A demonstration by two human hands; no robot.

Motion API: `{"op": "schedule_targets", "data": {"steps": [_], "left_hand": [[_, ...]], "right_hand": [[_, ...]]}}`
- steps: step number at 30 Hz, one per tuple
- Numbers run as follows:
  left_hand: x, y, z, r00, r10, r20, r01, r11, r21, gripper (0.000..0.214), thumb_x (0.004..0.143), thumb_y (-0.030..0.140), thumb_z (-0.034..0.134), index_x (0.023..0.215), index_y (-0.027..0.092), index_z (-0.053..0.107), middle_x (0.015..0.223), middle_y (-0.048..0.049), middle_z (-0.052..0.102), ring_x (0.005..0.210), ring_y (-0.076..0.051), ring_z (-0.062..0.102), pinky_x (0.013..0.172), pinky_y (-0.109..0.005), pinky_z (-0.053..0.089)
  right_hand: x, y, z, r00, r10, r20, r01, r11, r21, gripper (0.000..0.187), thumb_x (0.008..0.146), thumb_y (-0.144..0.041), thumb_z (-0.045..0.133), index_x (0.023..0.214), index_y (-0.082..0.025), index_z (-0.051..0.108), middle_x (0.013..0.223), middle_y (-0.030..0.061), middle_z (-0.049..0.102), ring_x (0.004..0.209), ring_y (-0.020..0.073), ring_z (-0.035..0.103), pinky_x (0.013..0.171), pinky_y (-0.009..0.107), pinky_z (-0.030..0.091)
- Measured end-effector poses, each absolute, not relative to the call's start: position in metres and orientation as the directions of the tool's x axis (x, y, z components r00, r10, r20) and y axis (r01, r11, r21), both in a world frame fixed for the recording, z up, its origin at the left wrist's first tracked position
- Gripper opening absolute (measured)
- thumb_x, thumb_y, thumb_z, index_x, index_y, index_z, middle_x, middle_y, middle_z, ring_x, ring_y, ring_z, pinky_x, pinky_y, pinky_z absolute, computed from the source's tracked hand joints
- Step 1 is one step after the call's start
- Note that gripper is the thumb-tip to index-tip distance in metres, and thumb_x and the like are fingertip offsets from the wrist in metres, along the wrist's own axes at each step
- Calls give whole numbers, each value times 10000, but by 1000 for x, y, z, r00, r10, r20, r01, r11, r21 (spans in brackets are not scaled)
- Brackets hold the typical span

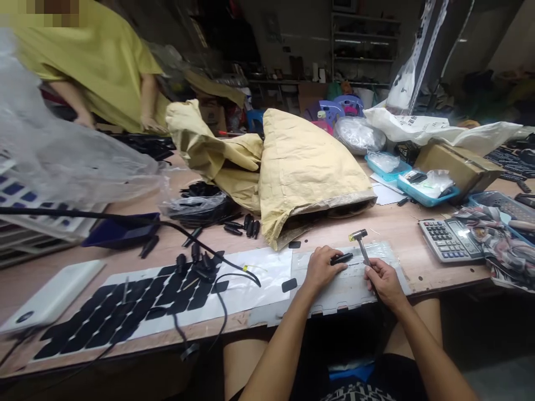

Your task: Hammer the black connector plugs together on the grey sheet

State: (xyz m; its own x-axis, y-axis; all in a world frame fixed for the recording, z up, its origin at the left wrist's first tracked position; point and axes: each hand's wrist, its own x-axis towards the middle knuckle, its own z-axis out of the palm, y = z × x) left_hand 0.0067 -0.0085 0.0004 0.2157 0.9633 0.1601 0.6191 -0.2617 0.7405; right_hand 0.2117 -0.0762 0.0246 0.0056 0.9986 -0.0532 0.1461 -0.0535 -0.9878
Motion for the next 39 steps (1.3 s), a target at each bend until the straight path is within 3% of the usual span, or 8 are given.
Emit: {"op": "schedule_targets", "data": {"steps": [6, 12, 27, 32, 36, 39], "left_hand": [[9, -3, 2, 154, 982, 112, 596, -183, 782, 145, 724, 264, 780, 857, 220, 743, 881, -30, 657, 927, -214, 561, 812, -326, 443], [9, 1, 3, 148, 986, 75, 584, -148, 798, 127, 716, 233, 775, 840, 227, 747, 878, -26, 646, 948, -212, 555, 813, -316, 436], [8, 2, 5, 160, 985, 64, 574, -146, 805, 101, 700, 228, 785, 788, 219, 737, 849, -13, 639, 927, -202, 549, 835, -315, 415], [9, 5, 4, 161, 984, 74, 560, -152, 814, 118, 699, 228, 783, 809, 215, 743, 880, -25, 656, 944, -207, 555, 846, -319, 421], [6, -1, 12, 172, 982, 84, 555, -167, 815, 110, 710, 240, 763, 809, 209, 728, 883, -33, 653, 941, -219, 555, 854, -332, 432], [1, -30, 30, 210, 971, 116, 440, -200, 875, 172, 785, 335, 697, 896, 203, 703, 916, -41, 655, 898, -209, 570, 819, -319, 451]], "right_hand": [[216, -90, 38, -46, 999, 29, 377, 45, -925, 255, 857, -391, 623, 987, -187, 702, 754, 29, 689, 629, 176, 621, 556, 260, 511], [215, -94, 44, -29, 994, 101, 440, 104, -892, 239, 860, -359, 621, 1017, -198, 700, 790, 42, 705, 743, 224, 659, 720, 318, 546], [202, -90, 42, -145, 984, 100, 486, 158, -860, 213, 877, -343, 600, 988, -194, 704, 776, 34, 693, 709, 205, 645, 675, 302, 531], [209, -87, 28, -53, 998, -37, 257, -22, -966, 351, 854, -480, 632, 1024, -175, 674, 648, -15, 601, 467, 128, 525, 453, 248, 441], [216, -83, 27, 59, 997, -40, 74, -45, -996, 429, 802, -542, 678, 1000, -162, 652, 657, -15, 595, 445, 107, 511, 408, 227, 411], [217, -80, 28, 87, 994, -73, -4, -73, -997, 439, 785, -549, 692, 984, -161, 642, 656, -13, 599, 431, 99, 501, 357, 205, 379]]}}
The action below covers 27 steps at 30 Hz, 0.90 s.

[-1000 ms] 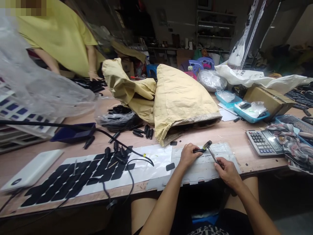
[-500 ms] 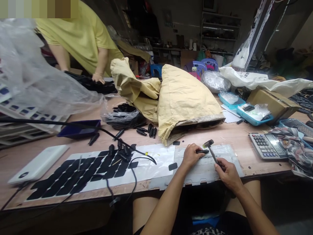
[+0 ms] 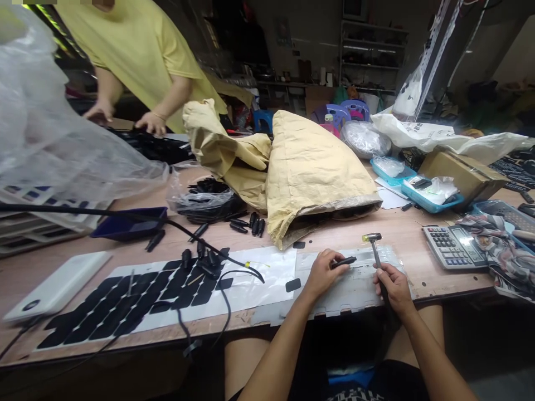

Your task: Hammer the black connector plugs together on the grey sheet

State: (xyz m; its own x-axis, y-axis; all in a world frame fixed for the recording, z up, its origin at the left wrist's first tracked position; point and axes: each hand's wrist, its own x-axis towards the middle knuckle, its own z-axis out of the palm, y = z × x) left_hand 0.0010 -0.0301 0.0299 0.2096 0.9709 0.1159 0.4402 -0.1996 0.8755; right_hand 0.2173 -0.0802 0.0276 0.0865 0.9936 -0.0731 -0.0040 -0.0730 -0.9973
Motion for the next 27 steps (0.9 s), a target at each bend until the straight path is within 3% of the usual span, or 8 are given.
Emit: {"op": "schedule_targets", "data": {"steps": [4, 7, 11, 15, 18, 21, 24, 27], "left_hand": [[-4, -98, 44, 527, 849, 22, 250, -179, 952, 286, 855, 450, 625, 987, 204, 690, 898, -27, 686, 803, -171, 592, 742, -265, 453], [2, -143, 22, 709, 682, -179, 352, -122, 928, 264, 825, 450, 657, 952, 225, 705, 807, 6, 690, 718, -155, 593, 661, -241, 426], [14, -170, -40, 524, 746, -411, 665, -57, 744, 231, 831, 401, 611, 996, 264, 698, 890, -19, 719, 853, -224, 659, 763, -300, 464], [14, -170, -62, 405, 736, -542, 813, -19, 582, 406, 805, 352, 605, 1194, 245, 656, 1065, -99, 719, 1052, -303, 650, 892, -385, 476], [4, -157, -27, 576, 642, -506, 711, -87, 698, 466, 765, 374, 668, 1214, 246, 659, 1001, -81, 731, 957, -283, 671, 830, -351, 496], [-6, -126, 27, 778, 555, -295, 414, -99, 905, 368, 818, 457, 651, 1121, 256, 705, 921, -23, 727, 821, -198, 665, 730, -262, 491], [-14, -72, 62, 586, 798, -144, 357, -95, 929, 336, 944, 423, 480, 1125, 225, 683, 979, -40, 711, 876, -189, 648, 811, -279, 493], [-23, -5, 63, 28, 999, -32, 652, 6, 758, 344, 966, 335, 427, 1183, 185, 647, 1103, -128, 668, 1062, -261, 603, 948, -377, 453]], "right_hand": [[217, -80, 26, 48, 996, -81, -18, -80, -997, 430, 796, -532, 694, 1002, -159, 638, 664, -17, 595, 429, 90, 494, 350, 194, 368], [217, -81, 26, 27, 997, -77, 1, -77, -997, 411, 812, -526, 684, 999, -162, 641, 669, -18, 593, 433, 90, 495, 363, 202, 381], [217, -82, 25, 28, 997, -78, 11, -78, -997, 411, 811, -529, 683, 997, -165, 643, 669, -15, 599, 435, 96, 500, 365, 209, 387], [218, -82, 22, 26, 998, -57, 32, -58, -998, 391, 823, -520, 677, 999, -173, 639, 661, -23, 599, 437, 97, 506, 385, 215, 398], [218, -81, 20, 21, 999, -46, 49, -47, -998, 374, 826, -520, 676, 976, -179, 640, 654, -25, 597, 437, 98, 510, 395, 218, 408], [217, -81, 20, 19, 998, -53, 61, -54, -997, 385, 823, -529, 677, 980, -179, 648, 656, -20, 597, 434, 98, 511, 371, 208, 394], [216, -81, 22, 9, 999, -48, 73, -49, -996, 398, 825, -527, 678, 1002, -171, 657, 654, -14, 595, 439, 99, 516, 371, 205, 405], [216, -81, 24, 8, 999, -44, 84, -45, -995, 399, 831, -526, 671, 1003, -166, 658, 655, -11, 594, 442, 102, 514, 379, 213, 411]]}}
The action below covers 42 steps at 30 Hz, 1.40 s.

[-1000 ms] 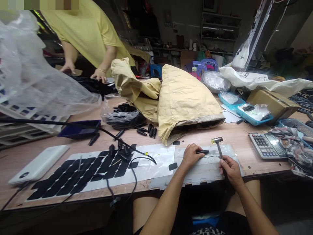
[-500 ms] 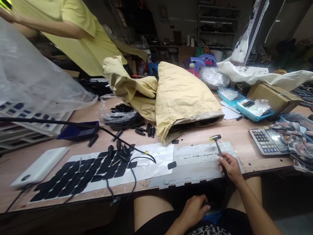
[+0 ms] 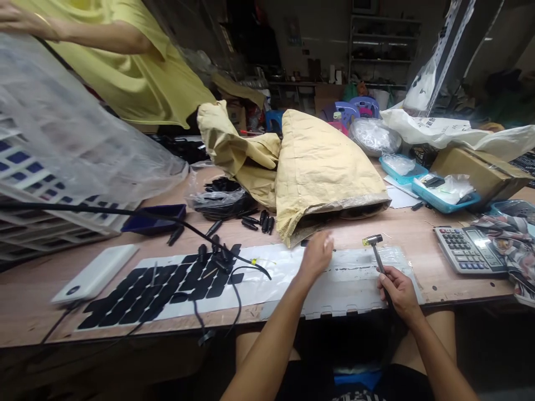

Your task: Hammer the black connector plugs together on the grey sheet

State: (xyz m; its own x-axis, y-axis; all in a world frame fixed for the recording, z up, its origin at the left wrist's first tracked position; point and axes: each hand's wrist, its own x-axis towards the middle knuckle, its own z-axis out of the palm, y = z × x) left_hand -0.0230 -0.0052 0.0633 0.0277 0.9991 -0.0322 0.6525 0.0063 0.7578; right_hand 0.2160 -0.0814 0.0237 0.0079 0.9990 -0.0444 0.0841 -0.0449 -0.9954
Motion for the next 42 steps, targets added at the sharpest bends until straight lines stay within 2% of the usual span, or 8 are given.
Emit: {"op": "schedule_targets", "data": {"steps": [4, 8, 17, 23, 28, 32, 36, 42], "left_hand": [[-41, 65, 40, -444, 896, 12, 780, 380, 497, 424, 946, 371, 451, 1183, 71, 635, 1261, -287, 570, 1238, -396, 501, 1025, -506, 384], [-59, 98, 20, -523, 846, -103, 718, 502, 483, 425, 939, 355, 448, 1037, 37, 712, 1125, -302, 656, 1095, -394, 624, 935, -471, 468], [-60, 100, 10, -546, 838, 12, 731, 470, 495, 284, 807, 166, 595, 1018, 27, 724, 1012, -263, 705, 980, -349, 679, 862, -398, 520], [-51, 84, 4, -478, 863, 164, 709, 269, 652, 252, 786, 243, 668, 1002, 126, 725, 942, -148, 733, 955, -296, 667, 897, -368, 498], [-51, 54, 6, -496, 810, 315, 653, 108, 750, 161, 845, 220, 570, 907, 153, 702, 919, -114, 704, 965, -268, 635, 941, -393, 473], [-27, 13, 10, -239, 914, 329, 453, -195, 870, 217, 839, 228, 596, 1047, 189, 643, 1027, -63, 689, 967, -212, 639, 907, -349, 497], [6, -11, 4, 199, 962, 190, 261, -238, 935, 308, 788, 179, 658, 1093, 218, 648, 990, -25, 699, 945, -190, 647, 878, -323, 507], [8, -4, -3, 290, 936, 201, 346, -298, 890, 362, 705, 170, 750, 1061, 210, 695, 1013, -30, 616, 878, -174, 600, 817, -315, 505]], "right_hand": [[216, -81, 24, 5, 999, -38, 91, -38, -995, 401, 840, -529, 655, 1002, -163, 651, 655, -12, 587, 440, 103, 511, 384, 217, 403], [217, -82, 24, -5, 999, -51, 89, -51, -995, 407, 844, -530, 653, 1014, -160, 647, 664, -10, 581, 446, 104, 504, 383, 218, 395], [219, -81, 18, -7, 998, -68, 89, -68, -994, 428, 858, -545, 640, 1051, -162, 634, 678, -8, 583, 459, 111, 515, 375, 215, 398], [218, -80, 18, -11, 999, -47, 91, -45, -995, 392, 855, -519, 648, 1029, -167, 644, 664, -16, 589, 447, 105, 517, 388, 220, 408], [217, -81, 21, -1, 999, -46, 86, -46, -995, 395, 840, -523, 653, 1008, -166, 641, 653, -20, 582, 434, 102, 507, 379, 220, 400], [217, -81, 21, -1, 998, -60, 80, -59, -995, 404, 842, -529, 648, 1010, -162, 637, 661, -16, 583, 440, 101, 507, 368, 213, 386], [217, -81, 19, -6, 999, -48, 79, -48, -996, 394, 857, -509, 640, 1037, -159, 635, 672, -19, 583, 452, 98, 511, 383, 208, 390], [217, -86, 20, 45, 999, -28, 165, -36, -986, 324, 889, -466, 606, 1017, -169, 614, 711, -12, 608, 485, 103, 534, 457, 223, 435]]}}
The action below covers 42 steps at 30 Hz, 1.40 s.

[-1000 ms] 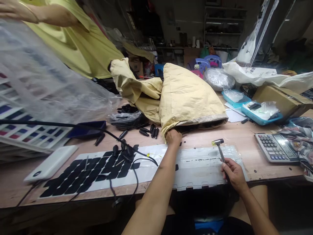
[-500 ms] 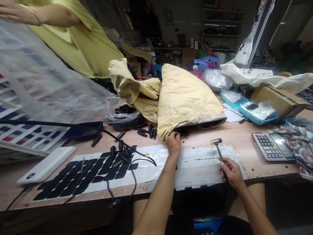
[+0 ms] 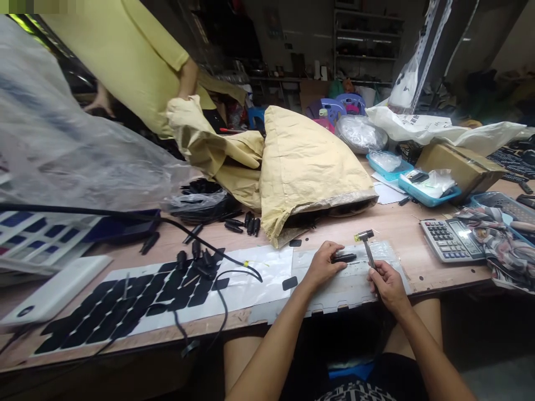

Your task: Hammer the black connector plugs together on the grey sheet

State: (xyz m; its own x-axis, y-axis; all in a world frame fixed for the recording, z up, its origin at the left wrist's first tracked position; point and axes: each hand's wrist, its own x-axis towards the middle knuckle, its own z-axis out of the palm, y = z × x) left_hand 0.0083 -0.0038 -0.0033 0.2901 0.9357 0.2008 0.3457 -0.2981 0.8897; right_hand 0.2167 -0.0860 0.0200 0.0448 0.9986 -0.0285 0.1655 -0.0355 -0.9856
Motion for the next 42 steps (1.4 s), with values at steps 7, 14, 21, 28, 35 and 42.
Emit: {"op": "schedule_targets", "data": {"steps": [7, 14, 21, 28, 35, 42], "left_hand": [[16, -3, -2, 209, 964, 165, 418, -241, 876, 128, 732, 215, 743, 856, 197, 715, 922, -9, 558, 855, -161, 581, 780, -291, 478], [21, -4, 2, 183, 974, 133, 438, -202, 876, 119, 716, 169, 728, 826, 198, 693, 893, 1, 565, 827, -152, 576, 755, -281, 459], [20, -2, 2, 190, 973, 130, 411, -199, 890, 75, 738, 229, 703, 805, 199, 713, 887, -8, 556, 820, -154, 575, 756, -288, 471], [18, -2, 1, 190, 972, 136, 415, -205, 887, 88, 739, 221, 715, 824, 206, 734, 888, -5, 562, 826, -153, 579, 772, -289, 476], [18, -4, 6, 205, 968, 143, 396, -216, 892, 85, 730, 205, 705, 811, 199, 731, 891, -13, 550, 842, -160, 576, 794, -293, 480], [17, -1, 3, 216, 965, 147, 419, -227, 879, 100, 754, 246, 690, 835, 190, 706, 902, -21, 563, 824, -164, 571, 771, -297, 468]], "right_hand": [[222, -95, 33, 4, 999, -47, 372, -45, -927, 275, 898, -415, 569, 1016, -173, 627, 768, 18, 648, 524, 127, 540, 489, 242, 472], [221, -100, 45, -32, 999, 26, 511, 39, -859, 262, 904, -386, 565, 1025, -171, 652, 804, 42, 698, 679, 189, 638, 613, 276, 513], [217, -103, 45, -54, 994, 95, 586, 108, -803, 196, 899, -334, 559, 977, -189, 665, 789, 46, 705, 708, 216, 656, 673, 309, 516], [211, -101, 49, -52, 991, 121, 547, 129, -827, 231, 899, -344, 565, 1037, -185, 660, 844, 56, 714, 751, 221, 663, 706, 313, 523], [213, -94, 44, -55, 997, 50, 458, 70, -886, 273, 862, -410, 615, 984, -177, 687, 742, 36, 681, 599, 181, 604, 561, 283, 502], [231, -55, 24, 111, 994, 22, 247, -6, -969, 398, 821, -526, 657, 959, -153, 636, 665, -5, 608, 468, 119, 524, 460, 246, 449]]}}
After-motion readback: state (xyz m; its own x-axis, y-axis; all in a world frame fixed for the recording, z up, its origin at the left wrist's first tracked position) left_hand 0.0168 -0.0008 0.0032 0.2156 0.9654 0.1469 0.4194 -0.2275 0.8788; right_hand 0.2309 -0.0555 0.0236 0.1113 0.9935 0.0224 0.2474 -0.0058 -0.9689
